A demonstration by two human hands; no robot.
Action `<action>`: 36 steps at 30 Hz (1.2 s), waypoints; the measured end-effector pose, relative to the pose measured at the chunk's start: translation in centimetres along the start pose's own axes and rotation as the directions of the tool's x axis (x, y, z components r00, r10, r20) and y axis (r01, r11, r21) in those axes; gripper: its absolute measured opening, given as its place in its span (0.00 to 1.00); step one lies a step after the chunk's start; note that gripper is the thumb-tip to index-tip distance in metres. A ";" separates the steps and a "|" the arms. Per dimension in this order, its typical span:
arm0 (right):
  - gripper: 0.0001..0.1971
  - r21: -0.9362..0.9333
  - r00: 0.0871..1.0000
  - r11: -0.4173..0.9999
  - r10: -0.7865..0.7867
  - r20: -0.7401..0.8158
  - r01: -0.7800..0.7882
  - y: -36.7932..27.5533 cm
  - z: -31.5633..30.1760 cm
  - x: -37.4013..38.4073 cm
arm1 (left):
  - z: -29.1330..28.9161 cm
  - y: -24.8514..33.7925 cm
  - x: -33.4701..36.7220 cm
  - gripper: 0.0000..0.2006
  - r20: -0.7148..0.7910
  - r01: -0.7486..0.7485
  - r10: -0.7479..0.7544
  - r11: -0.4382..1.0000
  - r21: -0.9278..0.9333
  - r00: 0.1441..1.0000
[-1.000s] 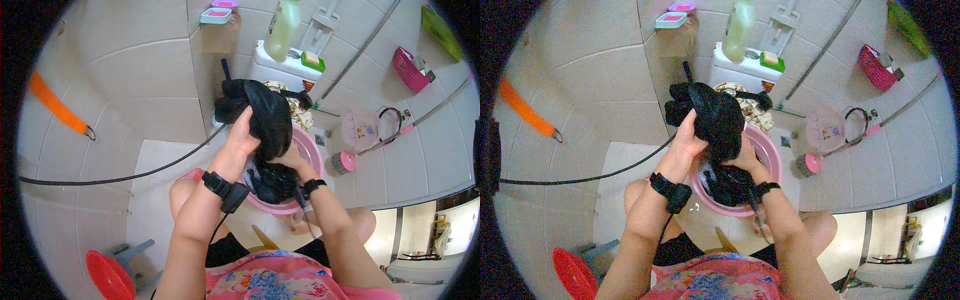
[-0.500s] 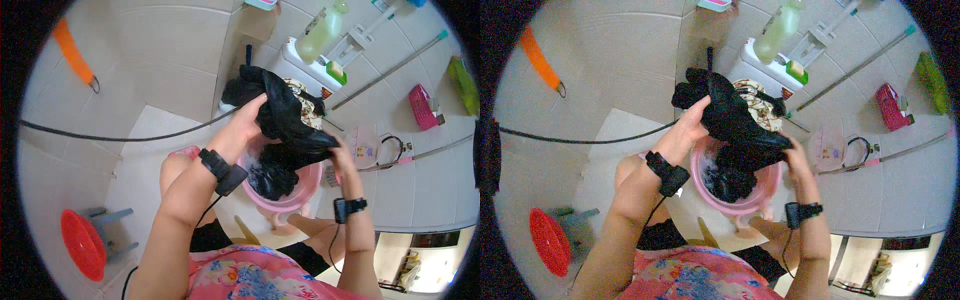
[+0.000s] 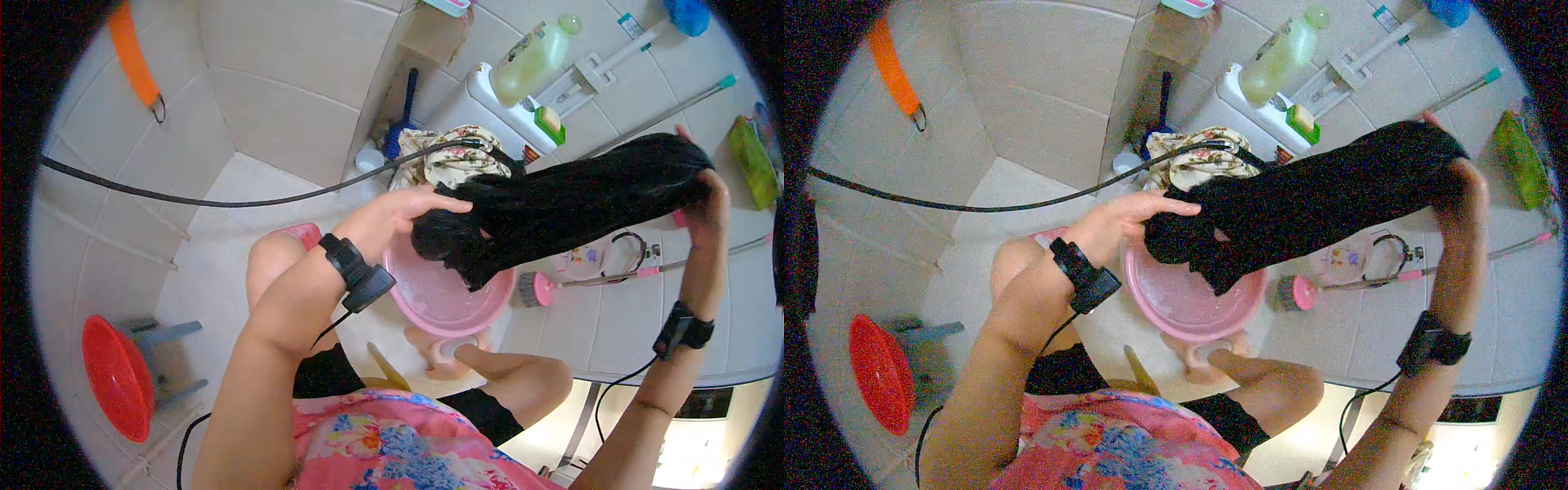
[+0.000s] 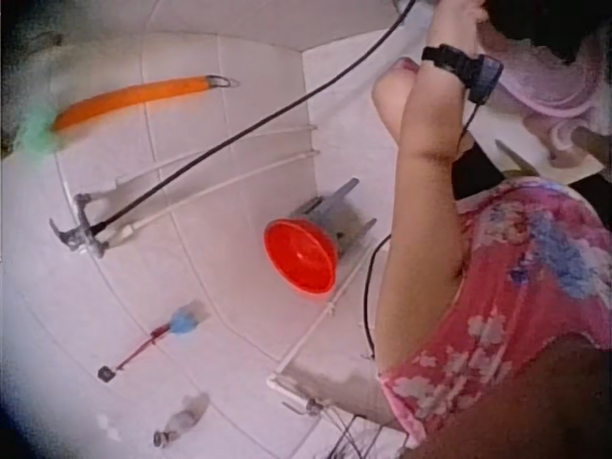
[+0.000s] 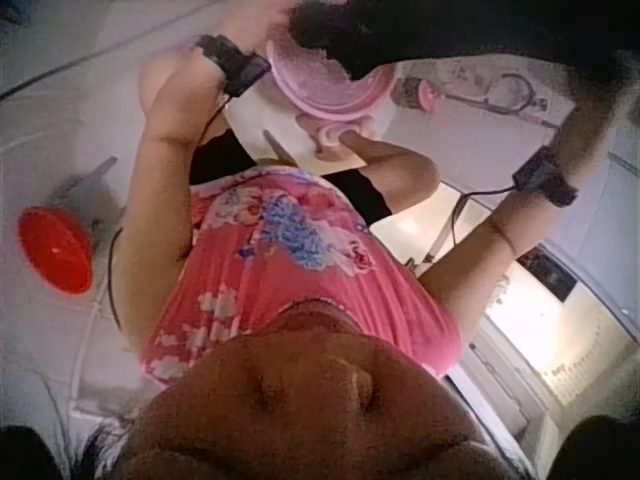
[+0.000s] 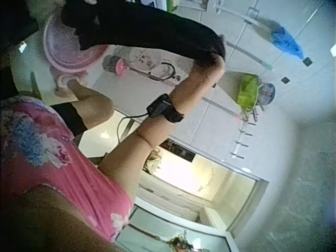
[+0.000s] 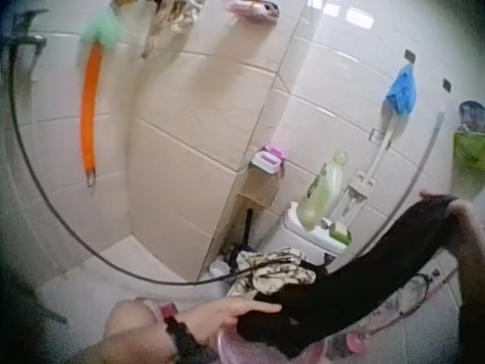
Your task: Washing and rinsing clothes by hand in a pink basin using a handheld shower head.
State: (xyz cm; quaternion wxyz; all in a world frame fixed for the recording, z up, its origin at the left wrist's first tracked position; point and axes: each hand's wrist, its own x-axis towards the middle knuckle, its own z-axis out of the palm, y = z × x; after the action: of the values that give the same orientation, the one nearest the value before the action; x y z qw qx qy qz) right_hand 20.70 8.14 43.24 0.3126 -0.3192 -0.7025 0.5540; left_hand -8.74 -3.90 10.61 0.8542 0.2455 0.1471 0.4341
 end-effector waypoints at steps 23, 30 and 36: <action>0.26 -0.225 0.849 0.823 0.475 -0.233 -0.522 28.3 10.0 -2.1 | -3.2 1.3 1.0 0.10 -0.453 -0.236 0.202 0.971 -0.019 0.868; 0.58 -0.730 0.943 0.627 0.325 -0.074 -0.273 38.1 16.8 -8.8 | -2.1 1.8 0.5 0.10 -0.441 -0.243 0.215 0.970 -0.007 0.871; 0.40 -0.994 0.854 0.079 0.508 0.110 0.080 41.9 19.7 -10.0 | -2.2 1.6 0.4 0.10 -0.481 -0.202 0.157 0.978 -0.043 0.863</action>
State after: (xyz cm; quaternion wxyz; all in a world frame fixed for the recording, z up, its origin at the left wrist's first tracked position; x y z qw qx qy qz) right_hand 15.33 -3.60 -2.33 -0.2332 -0.4141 -0.8788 0.0423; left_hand -10.60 -2.16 9.59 0.7582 0.1046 0.3082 0.5650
